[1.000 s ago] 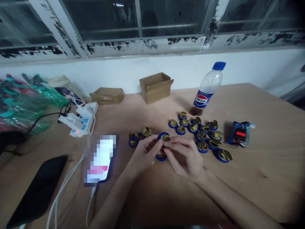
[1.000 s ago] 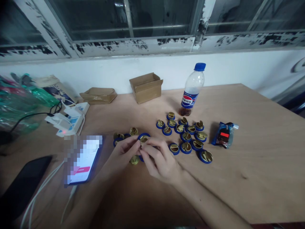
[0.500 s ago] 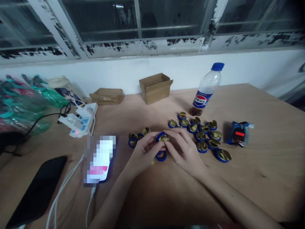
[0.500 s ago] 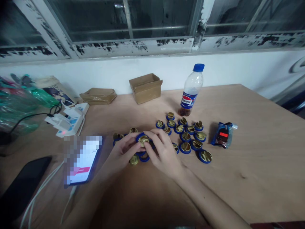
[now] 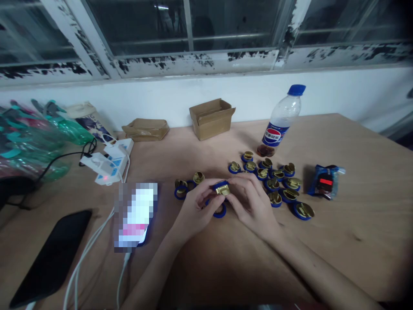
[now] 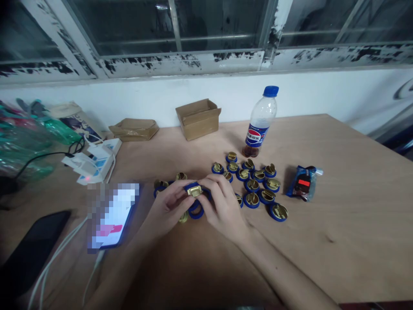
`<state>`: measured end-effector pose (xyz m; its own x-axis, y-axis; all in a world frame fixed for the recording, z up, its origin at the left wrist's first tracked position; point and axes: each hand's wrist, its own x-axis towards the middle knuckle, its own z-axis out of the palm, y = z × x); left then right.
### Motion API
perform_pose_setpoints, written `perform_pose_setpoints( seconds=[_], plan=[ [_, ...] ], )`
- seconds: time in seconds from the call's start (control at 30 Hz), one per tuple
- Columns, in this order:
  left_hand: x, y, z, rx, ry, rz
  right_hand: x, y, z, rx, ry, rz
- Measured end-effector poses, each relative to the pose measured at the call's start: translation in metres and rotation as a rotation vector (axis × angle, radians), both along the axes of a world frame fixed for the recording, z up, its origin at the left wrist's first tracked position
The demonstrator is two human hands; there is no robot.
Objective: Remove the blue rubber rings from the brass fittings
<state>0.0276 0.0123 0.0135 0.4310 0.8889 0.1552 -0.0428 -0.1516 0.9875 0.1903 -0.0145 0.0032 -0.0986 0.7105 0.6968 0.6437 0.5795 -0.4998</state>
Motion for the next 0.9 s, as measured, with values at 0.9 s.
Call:
perform_pose_setpoints(
  seconds=[0.9],
  plan=[
    [-0.001,0.002,-0.017,0.188,0.099,0.035,0.000,0.000,-0.001,-0.063,0.067,0.025]
  ],
)
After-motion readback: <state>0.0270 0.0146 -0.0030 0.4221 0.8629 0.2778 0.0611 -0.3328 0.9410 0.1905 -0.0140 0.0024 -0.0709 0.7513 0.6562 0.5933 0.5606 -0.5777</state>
